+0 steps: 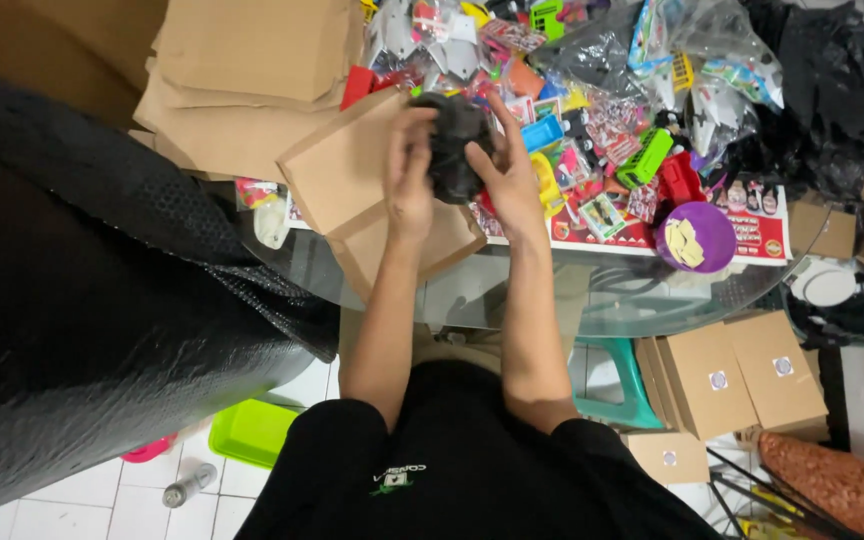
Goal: The person assembles a flat-packed cardboard box by folding its sides and securing the flaps with small circular stickers. After completing the assembly, the person picks up a black plastic bag and places it inside the box.
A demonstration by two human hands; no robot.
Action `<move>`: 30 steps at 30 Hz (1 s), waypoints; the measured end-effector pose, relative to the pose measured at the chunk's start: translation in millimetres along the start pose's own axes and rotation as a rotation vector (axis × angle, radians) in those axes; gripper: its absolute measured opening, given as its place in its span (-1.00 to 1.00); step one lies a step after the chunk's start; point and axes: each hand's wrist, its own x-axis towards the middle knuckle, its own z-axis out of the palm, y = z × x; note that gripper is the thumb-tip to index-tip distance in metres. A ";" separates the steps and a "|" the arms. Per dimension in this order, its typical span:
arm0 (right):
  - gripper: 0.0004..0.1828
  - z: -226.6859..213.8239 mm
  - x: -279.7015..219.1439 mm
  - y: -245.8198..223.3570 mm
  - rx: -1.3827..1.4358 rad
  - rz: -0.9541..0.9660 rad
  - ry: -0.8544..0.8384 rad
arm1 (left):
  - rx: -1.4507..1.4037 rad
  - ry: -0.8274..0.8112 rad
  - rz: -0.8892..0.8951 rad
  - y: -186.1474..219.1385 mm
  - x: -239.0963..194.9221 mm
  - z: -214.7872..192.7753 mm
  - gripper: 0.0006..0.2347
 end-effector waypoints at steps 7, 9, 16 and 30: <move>-0.44 -42.4 -0.2 19.4 0.391 -0.126 0.307 | 0.411 -0.005 -0.230 13.0 -1.2 22.2 -0.70; -0.56 -56.6 -3.1 23.3 0.297 -0.359 0.330 | 0.779 -0.031 -0.048 1.7 0.0 16.0 -0.76; -0.46 -42.0 -14.4 -19.5 -0.153 -0.295 0.301 | 0.574 0.075 0.003 6.2 2.7 26.8 -0.77; -0.42 -93.2 -11.2 24.7 -0.327 -0.347 0.671 | 0.275 0.272 -0.186 -14.9 7.7 -10.4 -0.78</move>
